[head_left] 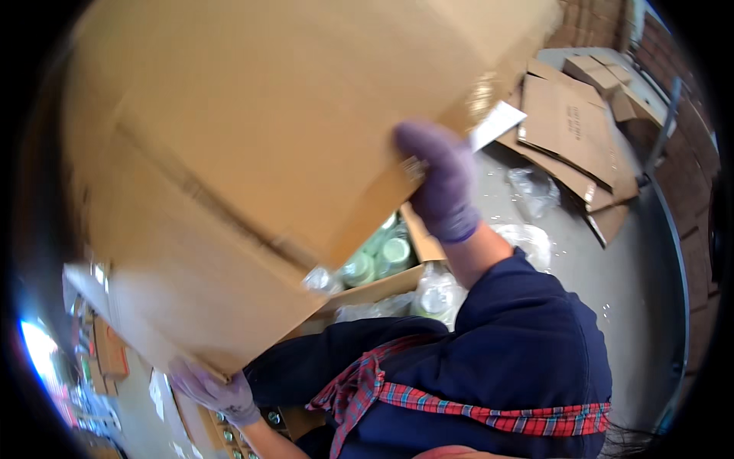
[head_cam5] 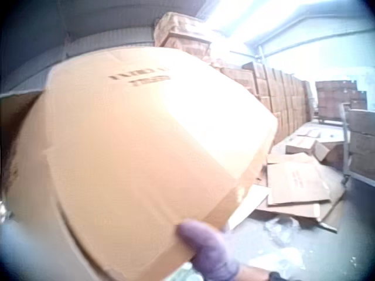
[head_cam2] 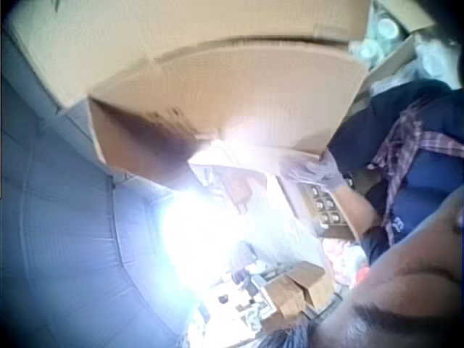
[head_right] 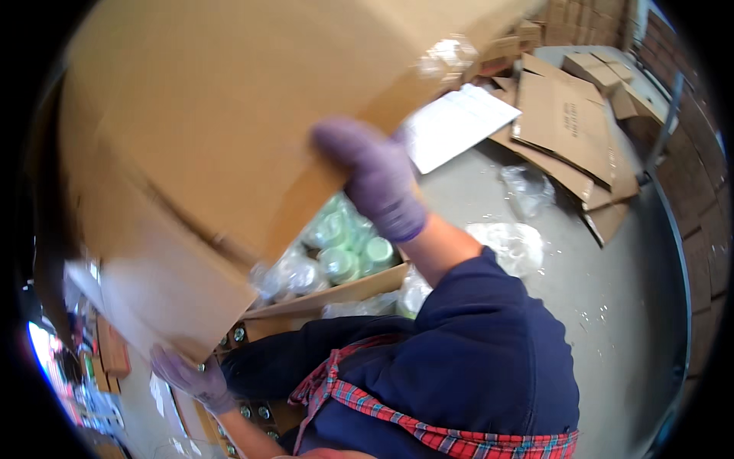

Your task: The person sits on the floor and assembles small glass jars by placing white plastic rings into the necks of the jars arranged in a cardboard box. They also handle a white plastic jug, inserting a small white component into its opening.

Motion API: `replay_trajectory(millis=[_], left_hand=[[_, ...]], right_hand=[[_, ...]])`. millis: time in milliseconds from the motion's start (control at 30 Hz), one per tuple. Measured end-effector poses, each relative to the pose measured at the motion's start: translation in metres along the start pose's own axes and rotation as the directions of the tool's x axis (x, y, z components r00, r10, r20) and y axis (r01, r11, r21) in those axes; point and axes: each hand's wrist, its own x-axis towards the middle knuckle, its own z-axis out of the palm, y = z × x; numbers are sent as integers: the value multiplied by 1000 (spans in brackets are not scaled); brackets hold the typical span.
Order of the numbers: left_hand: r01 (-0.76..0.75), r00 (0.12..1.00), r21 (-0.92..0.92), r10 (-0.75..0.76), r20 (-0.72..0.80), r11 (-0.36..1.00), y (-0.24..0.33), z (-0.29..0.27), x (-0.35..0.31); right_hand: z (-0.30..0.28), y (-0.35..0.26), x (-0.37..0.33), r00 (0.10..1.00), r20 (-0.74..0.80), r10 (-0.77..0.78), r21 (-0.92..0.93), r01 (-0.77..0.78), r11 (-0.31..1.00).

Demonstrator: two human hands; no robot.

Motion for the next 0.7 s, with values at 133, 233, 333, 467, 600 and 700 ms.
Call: replay_trajectory(millis=[133,233,333,467,600,700], left_hand=[[-172,983,-136,178,35,976,32,12,44],[-151,975,-127,169,145,980,25,43,32],[-32,960,-73,51,277,997,0,35,-13],[180,909,204,-242,339,962,-71,-31,-83],[519,636,505,-706,311,690,-69,-83,-149],[577,684,421,-696,218,699,-71,-118,-162]], right_hand=[[-180,73,41,762,-417,495,588,-189,787],[-375,186,99,973,-170,-158,-895,-85,439],[-491,222,172,489,-872,33,-417,-775,476],[-375,237,189,517,-855,-37,-311,-454,835],[-296,410,203,871,-307,383,41,-390,920],[-148,466,80,791,22,612,236,-599,765]])
